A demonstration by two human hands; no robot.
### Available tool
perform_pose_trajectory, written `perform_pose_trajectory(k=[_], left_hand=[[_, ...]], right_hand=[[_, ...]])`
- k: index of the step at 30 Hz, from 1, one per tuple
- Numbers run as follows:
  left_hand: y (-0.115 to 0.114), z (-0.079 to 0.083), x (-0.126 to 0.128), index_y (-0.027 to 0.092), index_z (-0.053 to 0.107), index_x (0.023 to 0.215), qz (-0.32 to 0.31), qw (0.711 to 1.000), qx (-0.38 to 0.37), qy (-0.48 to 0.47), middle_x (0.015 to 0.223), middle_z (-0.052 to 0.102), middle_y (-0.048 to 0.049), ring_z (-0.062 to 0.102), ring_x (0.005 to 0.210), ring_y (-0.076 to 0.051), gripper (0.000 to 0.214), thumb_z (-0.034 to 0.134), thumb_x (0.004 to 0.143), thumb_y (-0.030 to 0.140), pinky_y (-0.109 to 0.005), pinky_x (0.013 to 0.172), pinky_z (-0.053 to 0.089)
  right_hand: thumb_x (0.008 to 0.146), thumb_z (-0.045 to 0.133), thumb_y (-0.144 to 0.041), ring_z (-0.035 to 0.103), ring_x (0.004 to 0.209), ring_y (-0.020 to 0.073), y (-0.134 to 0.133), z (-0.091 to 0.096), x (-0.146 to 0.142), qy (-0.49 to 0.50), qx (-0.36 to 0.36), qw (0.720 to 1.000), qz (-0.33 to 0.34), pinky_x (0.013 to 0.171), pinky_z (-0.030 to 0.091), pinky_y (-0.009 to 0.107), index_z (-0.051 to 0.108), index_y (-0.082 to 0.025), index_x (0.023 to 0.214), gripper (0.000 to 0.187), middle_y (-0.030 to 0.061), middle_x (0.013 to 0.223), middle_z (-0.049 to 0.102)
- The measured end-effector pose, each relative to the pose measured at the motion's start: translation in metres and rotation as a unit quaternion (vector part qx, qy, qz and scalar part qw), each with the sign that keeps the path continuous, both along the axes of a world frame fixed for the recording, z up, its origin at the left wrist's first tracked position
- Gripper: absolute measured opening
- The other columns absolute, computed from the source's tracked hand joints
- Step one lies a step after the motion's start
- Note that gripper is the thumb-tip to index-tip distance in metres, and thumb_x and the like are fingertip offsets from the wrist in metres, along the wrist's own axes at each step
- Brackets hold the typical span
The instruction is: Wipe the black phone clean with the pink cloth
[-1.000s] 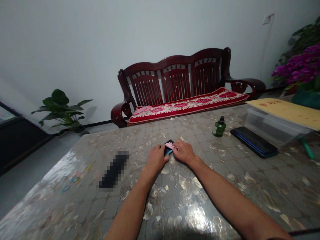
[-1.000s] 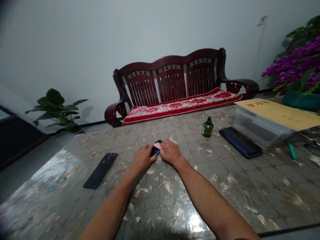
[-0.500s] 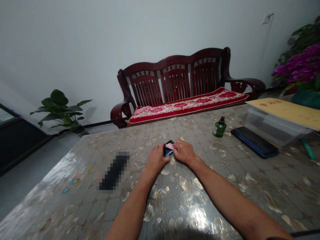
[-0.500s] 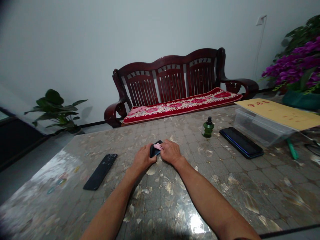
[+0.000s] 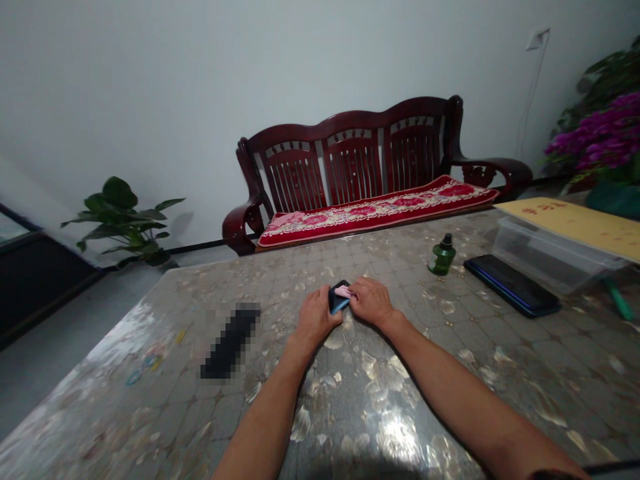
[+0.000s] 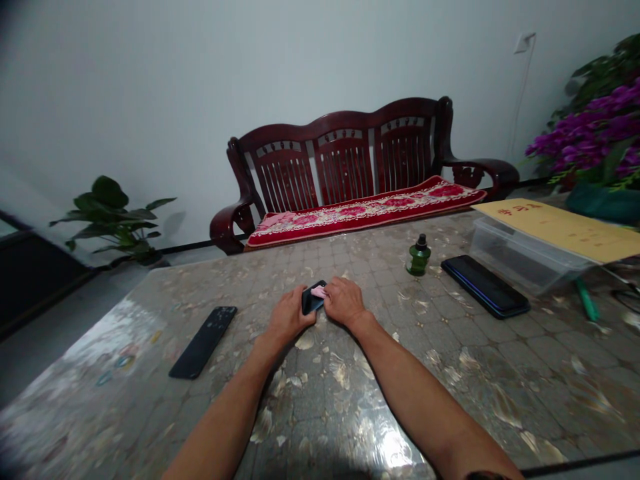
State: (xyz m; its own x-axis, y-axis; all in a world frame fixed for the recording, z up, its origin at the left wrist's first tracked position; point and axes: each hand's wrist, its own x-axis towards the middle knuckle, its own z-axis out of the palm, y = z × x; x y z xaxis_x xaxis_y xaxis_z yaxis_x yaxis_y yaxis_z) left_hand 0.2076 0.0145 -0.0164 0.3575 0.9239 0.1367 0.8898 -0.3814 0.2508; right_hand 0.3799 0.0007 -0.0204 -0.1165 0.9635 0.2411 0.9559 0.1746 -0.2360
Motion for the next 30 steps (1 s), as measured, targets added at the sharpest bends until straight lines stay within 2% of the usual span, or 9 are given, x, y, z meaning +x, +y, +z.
perform_pose_trajectory(k=[5,11,17,23,28,30], left_hand=[[0.002,-0.006,-0.0019,0.017,0.047,0.133,0.002,1.0,0.016,-0.011,0.12,0.069,-0.0128,0.065,0.111,-0.029,0.062,0.067,0.076,0.03,-0.037,0.099,0.047],[0.0014,-0.0064,-0.0026,0.014,0.049,0.132,-0.001,1.0,0.024,-0.003,0.119,0.07,-0.0147,0.065,0.111,-0.031,0.063,0.067,0.074,0.03,-0.038,0.098,0.048],[0.0008,-0.0044,-0.0012,0.012,0.048,0.134,0.002,1.0,0.028,-0.007,0.117,0.071,-0.0162,0.067,0.108,-0.032,0.064,0.066,0.076,0.032,-0.039,0.097,0.049],[-0.0003,-0.004,-0.0006,0.014,0.05,0.132,0.002,0.999,0.037,-0.002,0.114,0.072,-0.0141,0.067,0.107,-0.031,0.064,0.067,0.072,0.028,-0.038,0.095,0.05],[-0.0012,-0.0015,-0.0003,0.014,0.05,0.133,0.005,0.999,0.034,-0.009,0.117,0.072,-0.0149,0.068,0.107,-0.032,0.064,0.067,0.073,0.03,-0.038,0.095,0.05],[-0.0005,-0.0024,-0.0003,0.014,0.05,0.133,0.007,0.999,0.035,-0.008,0.117,0.072,-0.0148,0.068,0.107,-0.032,0.064,0.067,0.073,0.03,-0.038,0.094,0.051]], right_hand=[[0.088,0.052,-0.022,0.061,0.092,0.0202,-0.0009,0.0009,-0.0015,-0.001,-0.003,0.998,0.062,0.079,0.041,0.028,0.075,-0.022,0.096,0.024,0.0077,0.097,0.069],[0.089,0.05,-0.022,0.059,0.093,0.0219,0.0027,0.0006,0.0032,-0.018,0.009,1.0,0.022,0.079,0.04,0.03,0.076,-0.02,0.095,0.026,0.0097,0.097,0.068],[0.086,0.054,-0.02,0.059,0.09,0.0198,0.0017,-0.004,0.0011,-0.009,0.021,0.994,0.106,0.078,0.038,0.029,0.075,-0.022,0.094,0.023,0.0062,0.093,0.068],[0.089,0.053,-0.02,0.058,0.088,0.0212,0.0048,-0.0022,0.0037,-0.017,0.019,0.999,0.027,0.076,0.038,0.03,0.077,-0.02,0.095,0.024,0.0094,0.093,0.067],[0.087,0.055,-0.02,0.058,0.089,0.0205,0.0021,-0.0029,-0.0011,-0.012,0.018,0.995,0.096,0.077,0.038,0.029,0.076,-0.023,0.097,0.024,0.0071,0.093,0.068],[0.088,0.054,-0.021,0.058,0.089,0.0208,0.0022,-0.0026,-0.0001,-0.013,0.018,0.996,0.082,0.077,0.038,0.029,0.076,-0.023,0.097,0.024,0.0075,0.093,0.068]])
